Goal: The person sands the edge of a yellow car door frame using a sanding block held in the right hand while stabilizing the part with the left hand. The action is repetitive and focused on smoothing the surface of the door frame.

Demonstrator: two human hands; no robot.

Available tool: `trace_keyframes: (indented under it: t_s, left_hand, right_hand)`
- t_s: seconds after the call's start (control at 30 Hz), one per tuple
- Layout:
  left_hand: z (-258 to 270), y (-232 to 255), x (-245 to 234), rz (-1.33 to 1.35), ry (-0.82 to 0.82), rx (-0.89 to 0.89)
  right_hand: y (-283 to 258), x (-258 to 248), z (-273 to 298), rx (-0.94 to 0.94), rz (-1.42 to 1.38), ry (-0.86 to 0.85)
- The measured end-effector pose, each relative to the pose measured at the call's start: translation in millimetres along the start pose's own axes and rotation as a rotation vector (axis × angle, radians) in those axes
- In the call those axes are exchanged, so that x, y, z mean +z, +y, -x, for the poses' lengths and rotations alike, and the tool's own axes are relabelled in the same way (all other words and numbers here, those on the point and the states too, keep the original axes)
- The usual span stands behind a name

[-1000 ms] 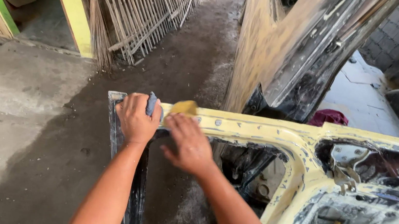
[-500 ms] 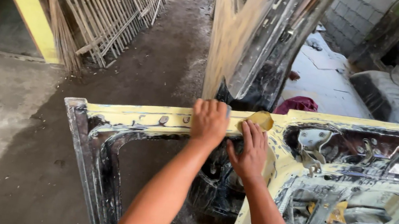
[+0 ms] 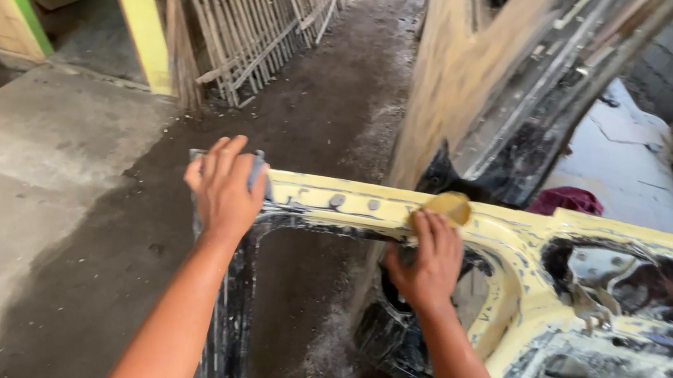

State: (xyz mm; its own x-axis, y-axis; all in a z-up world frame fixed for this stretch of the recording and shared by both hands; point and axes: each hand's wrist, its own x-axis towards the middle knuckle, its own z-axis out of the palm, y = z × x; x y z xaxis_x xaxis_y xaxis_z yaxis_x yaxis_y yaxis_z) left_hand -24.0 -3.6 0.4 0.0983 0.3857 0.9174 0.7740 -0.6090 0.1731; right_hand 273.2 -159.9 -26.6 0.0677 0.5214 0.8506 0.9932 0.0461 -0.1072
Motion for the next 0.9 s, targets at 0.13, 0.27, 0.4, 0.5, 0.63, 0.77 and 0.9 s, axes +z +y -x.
trace_keyframes:
  t_s: [0.13, 0.27, 0.4, 0.5, 0.63, 0.77, 0.9]
  left_hand:
    - [20.2, -15.8, 4.5, 0.002, 0.125, -0.225]
    - [31.4, -16.5, 23.7, 0.178, 0.318, -0.457]
    - [30.9, -12.9, 18.9, 0.245, 0.365, -0.517]
    - [29.8, -9.1, 16.7, 0.275, 0.363, -0.512]
    - [29.5, -12.6, 19.3, 0.286, 0.384, -0.508]
    - [29.4, -11.9, 21.9, 0.285, 0.374, -0.51]
    - [31.9, -13.5, 20.1, 0.286, 0.371, -0.502]
  right_hand:
    - [-87.0, 33.8, -30.8, -0.147, -0.159, -0.054]
    - [-159.2, 57.1, -57.4, -0.354, -0.332, -0.212]
    - [-170.7, 61.3, -62.9, -0.431, -0.349, -0.3]
    - [-133.3, 46.2, -51.2, -0.398, -0.308, -0.319]
    - [-118.1, 37.6, -48.4, -0.385, -0.23, -0.27]
    - [-143.1, 45.8, -60.4, -0.438, -0.275, -0.205]
    - [-174.7, 58.0, -65.3, -0.44, -0.327, -0.295]
